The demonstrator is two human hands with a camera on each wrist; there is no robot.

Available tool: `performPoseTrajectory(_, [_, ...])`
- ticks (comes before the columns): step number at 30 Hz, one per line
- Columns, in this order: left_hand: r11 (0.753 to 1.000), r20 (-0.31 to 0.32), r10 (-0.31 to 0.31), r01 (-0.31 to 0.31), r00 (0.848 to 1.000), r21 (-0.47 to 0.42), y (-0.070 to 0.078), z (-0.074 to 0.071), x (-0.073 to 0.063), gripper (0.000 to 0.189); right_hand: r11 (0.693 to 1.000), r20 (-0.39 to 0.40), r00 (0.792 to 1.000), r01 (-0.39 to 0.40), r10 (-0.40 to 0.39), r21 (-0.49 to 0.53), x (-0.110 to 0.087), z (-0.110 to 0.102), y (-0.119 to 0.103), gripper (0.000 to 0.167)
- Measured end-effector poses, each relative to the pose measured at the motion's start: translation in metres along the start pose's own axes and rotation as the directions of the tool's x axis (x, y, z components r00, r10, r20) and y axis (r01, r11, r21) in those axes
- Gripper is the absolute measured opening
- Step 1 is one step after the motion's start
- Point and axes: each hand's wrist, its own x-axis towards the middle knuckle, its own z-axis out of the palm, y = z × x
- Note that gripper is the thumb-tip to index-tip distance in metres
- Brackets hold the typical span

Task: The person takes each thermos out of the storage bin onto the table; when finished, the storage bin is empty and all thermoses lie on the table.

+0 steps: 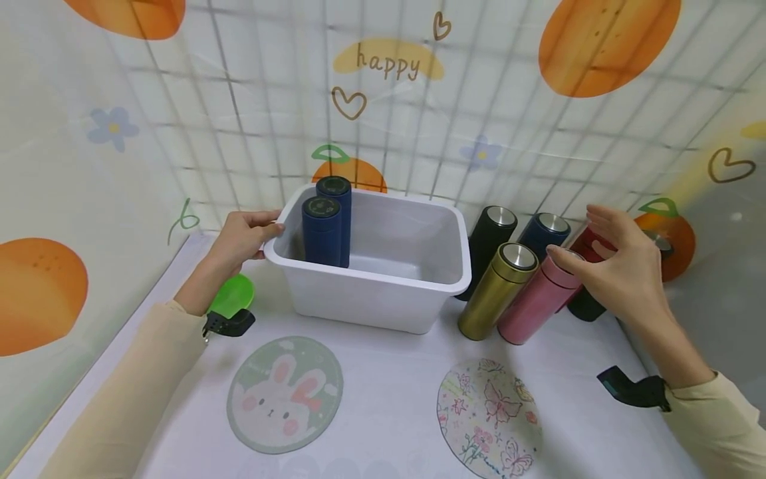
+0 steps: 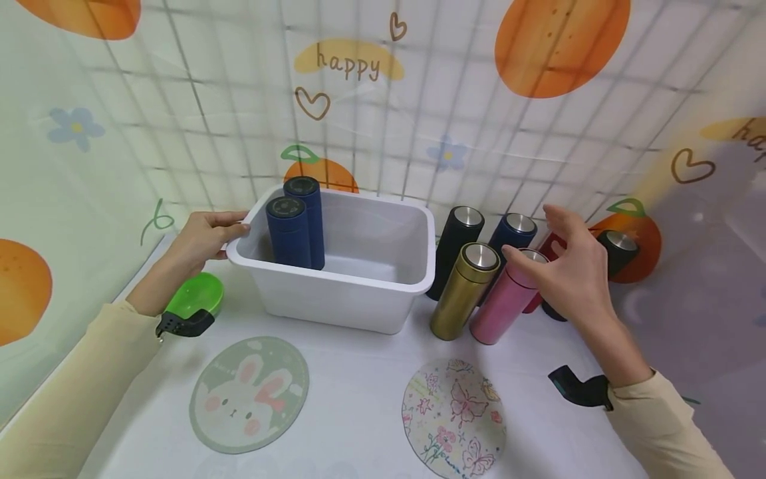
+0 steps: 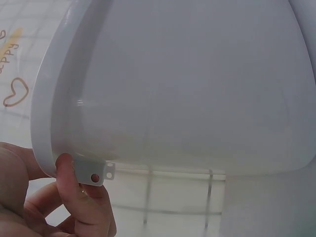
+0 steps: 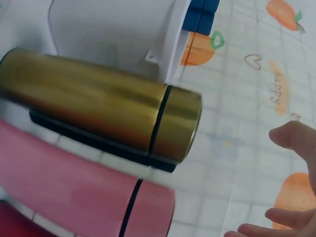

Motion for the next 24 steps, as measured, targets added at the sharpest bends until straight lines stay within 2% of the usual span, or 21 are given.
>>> performPoseTrajectory(7, [1.000,-0.009,-0.001,0.001,1.000,-0.002,-0.002,0.000,0.000,0.049,0.994,-0.017,0.997,0.073,-0.072,0.083,-0.003,0.014,-0.022,0.071])
performPoseTrajectory(17, [1.000,0.010,0.002,-0.002,1.000,-0.006,-0.003,-0.002,0.000,0.049,0.972,-0.007,0.987,0.159,-0.160,0.175,-0.005,0.038,-0.043,0.066])
performPoseTrajectory(24, [1.000,0.011,0.002,-0.002,1.000,-0.002,-0.001,-0.001,0.000,0.047,0.960,0.020,0.987,0.150,-0.159,0.237,-0.007,0.056,-0.049,0.066])
